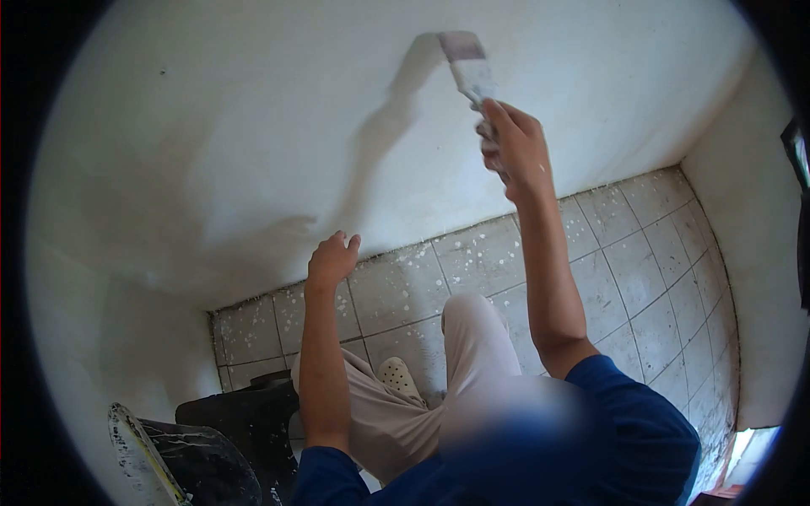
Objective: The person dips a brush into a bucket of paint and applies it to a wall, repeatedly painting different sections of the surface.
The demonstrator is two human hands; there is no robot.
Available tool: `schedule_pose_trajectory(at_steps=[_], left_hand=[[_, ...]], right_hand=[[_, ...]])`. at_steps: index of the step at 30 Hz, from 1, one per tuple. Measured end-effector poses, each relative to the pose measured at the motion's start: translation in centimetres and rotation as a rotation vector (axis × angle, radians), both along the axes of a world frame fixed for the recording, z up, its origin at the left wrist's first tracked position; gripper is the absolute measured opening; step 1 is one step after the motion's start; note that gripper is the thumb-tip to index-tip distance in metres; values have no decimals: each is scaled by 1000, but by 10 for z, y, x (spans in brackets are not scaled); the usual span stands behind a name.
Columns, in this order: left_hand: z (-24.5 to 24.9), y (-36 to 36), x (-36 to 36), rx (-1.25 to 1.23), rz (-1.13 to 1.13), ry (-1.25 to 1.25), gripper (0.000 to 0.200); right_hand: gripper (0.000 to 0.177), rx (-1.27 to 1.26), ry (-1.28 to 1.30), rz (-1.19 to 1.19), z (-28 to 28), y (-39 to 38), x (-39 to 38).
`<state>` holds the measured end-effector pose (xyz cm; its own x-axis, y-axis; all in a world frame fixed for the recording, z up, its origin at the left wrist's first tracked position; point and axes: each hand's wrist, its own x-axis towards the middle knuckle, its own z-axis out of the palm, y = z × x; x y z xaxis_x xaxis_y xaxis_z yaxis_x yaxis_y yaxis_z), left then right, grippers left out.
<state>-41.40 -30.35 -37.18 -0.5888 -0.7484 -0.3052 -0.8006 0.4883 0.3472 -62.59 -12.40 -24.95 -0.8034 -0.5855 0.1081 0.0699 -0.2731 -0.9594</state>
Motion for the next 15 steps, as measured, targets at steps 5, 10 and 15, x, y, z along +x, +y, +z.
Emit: schedule_pose_trajectory(at_steps=[5,10,15], left_hand=[[-6,-3,0,-14,-24,35,51],[-4,1,11,-18,-16,62,49],[-5,6,-3,20,-24,68,47]], right_hand=[[24,225,-232,30,-136,-28,-10],[19,348,-361,13,-210,7,2],[26,308,-145,50,-130,8,5]])
